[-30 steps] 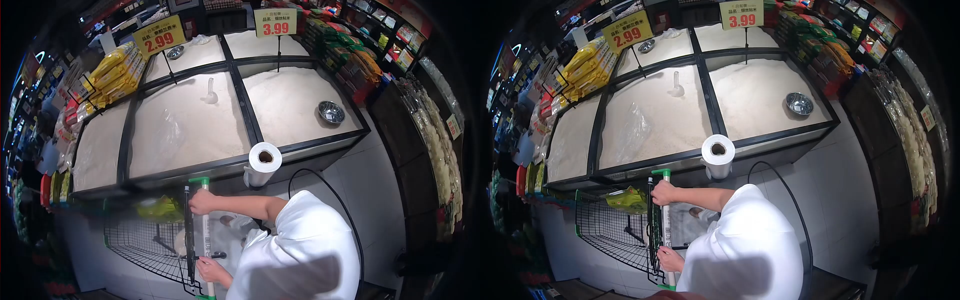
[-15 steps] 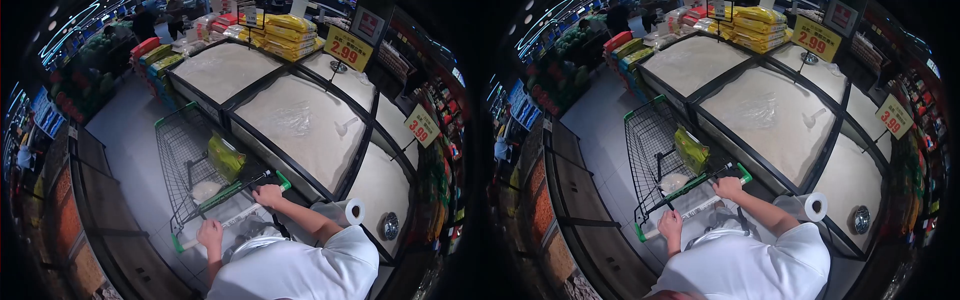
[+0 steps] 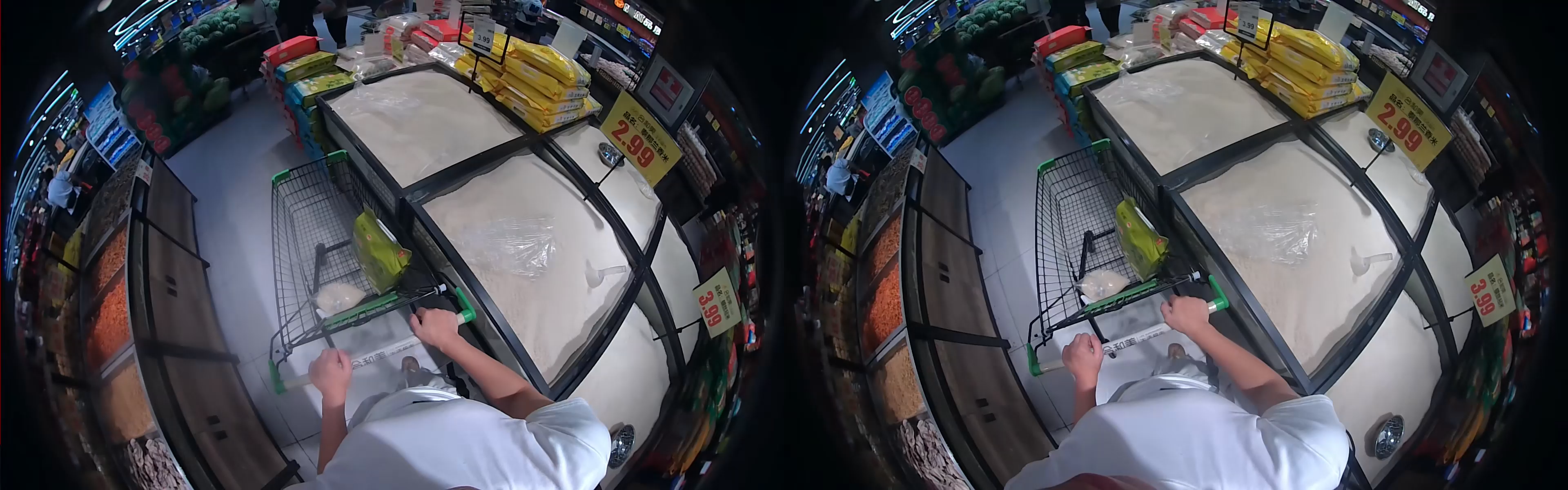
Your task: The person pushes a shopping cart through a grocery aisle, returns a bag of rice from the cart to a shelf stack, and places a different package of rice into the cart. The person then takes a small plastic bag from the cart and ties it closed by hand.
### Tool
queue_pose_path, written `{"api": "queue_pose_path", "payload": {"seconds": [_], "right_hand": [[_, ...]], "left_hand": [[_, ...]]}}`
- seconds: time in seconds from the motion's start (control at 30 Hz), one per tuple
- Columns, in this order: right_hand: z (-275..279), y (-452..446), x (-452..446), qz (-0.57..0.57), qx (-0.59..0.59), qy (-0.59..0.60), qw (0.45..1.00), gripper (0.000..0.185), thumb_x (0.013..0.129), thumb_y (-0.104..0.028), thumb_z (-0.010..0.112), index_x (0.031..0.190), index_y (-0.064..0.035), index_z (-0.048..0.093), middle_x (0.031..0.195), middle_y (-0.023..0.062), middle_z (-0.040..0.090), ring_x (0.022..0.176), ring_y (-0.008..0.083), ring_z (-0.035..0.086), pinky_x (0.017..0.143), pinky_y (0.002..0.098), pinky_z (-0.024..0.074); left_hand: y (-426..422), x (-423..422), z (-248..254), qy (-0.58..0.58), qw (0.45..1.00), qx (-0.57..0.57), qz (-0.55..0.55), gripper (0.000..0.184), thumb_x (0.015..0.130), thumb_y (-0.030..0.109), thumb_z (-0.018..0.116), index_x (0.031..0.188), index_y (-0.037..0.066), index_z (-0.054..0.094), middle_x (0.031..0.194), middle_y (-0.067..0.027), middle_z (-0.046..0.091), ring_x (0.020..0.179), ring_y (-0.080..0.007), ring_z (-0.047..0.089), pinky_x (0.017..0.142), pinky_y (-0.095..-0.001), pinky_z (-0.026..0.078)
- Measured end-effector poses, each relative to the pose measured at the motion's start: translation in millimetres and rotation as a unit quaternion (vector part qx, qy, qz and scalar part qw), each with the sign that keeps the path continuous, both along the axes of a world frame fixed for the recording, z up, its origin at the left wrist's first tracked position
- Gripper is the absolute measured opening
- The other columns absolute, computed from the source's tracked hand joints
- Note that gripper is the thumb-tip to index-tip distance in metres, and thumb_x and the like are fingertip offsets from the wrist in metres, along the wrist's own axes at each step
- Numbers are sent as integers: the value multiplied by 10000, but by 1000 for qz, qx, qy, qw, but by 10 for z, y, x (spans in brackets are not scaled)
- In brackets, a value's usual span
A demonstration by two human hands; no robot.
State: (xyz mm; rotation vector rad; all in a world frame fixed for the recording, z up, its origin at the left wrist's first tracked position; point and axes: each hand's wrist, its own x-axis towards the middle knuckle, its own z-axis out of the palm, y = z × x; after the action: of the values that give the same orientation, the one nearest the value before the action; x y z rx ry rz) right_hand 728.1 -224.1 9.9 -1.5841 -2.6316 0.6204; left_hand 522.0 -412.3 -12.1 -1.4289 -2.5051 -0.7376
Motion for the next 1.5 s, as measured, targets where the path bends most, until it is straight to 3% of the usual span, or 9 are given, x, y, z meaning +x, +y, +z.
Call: {"api": "queue_pose_path", "payload": {"seconds": [0.2, 0.3, 0.53, 0.73, 0.97, 1.5], "right_hand": [[37, 398, -425, 17, 0, 19, 1000, 437, 925, -433, 447, 864, -92, 713, 776, 167, 700, 737, 362, 688, 690, 484, 541], [84, 619, -631, 15, -3, 23, 1000, 438, 923, -434, 447, 870, -89, 712, 796, 169, 703, 758, 362, 689, 700, 486, 541], [59, 1198, -1045, 9, 14, 30, 999, 411, 896, -400, 464, 862, -84, 724, 803, 177, 709, 760, 357, 698, 700, 484, 552], [66, 1672, -1446, 1, 29, 37, 999, 395, 888, -392, 472, 869, -90, 726, 811, 170, 712, 771, 352, 698, 709, 482, 552], [-1, 2260, -1967, -24, 68, 65, 995, 368, 887, -405, 504, 822, -112, 716, 761, 157, 698, 751, 346, 687, 700, 474, 539], [-6, 2819, -3118, -29, 67, 63, 995, 378, 890, -395, 505, 816, -91, 718, 732, 166, 687, 725, 355, 680, 670, 483, 527]], "left_hand": [[478, -455, 71, -8, 999, -44, 28, 264, 849, 243, 551, 639, 96, 612, 673, -102, 621, 600, -330, 597, 625, -466, 432], [706, -694, -16, 47, 998, -33, 19, 248, 837, 206, 587, 618, 97, 544, 634, -79, 587, 560, -319, 569, 583, -434, 421], [1191, -1029, -40, 2, 998, -50, 39, 251, 848, 232, 547, 643, 98, 604, 663, -102, 609, 617, -331, 602, 621, -457, 435], [1615, -1367, -84, 21, 999, 35, 26, 225, 834, 196, 589, 628, 110, 564, 626, -84, 592, 573, -317, 577, 587, -458, 414], [2161, -1816, 11, 20, 999, 49, 2, 237, 838, 184, 573, 616, 103, 586, 615, -82, 593, 558, -308, 576, 567, -451, 406], [2807, -3014, 46, 28, 999, -10, 21, 260, 852, 195, 561, 612, 100, 597, 641, -89, 620, 588, -309, 596, 575, -451, 405]]}}
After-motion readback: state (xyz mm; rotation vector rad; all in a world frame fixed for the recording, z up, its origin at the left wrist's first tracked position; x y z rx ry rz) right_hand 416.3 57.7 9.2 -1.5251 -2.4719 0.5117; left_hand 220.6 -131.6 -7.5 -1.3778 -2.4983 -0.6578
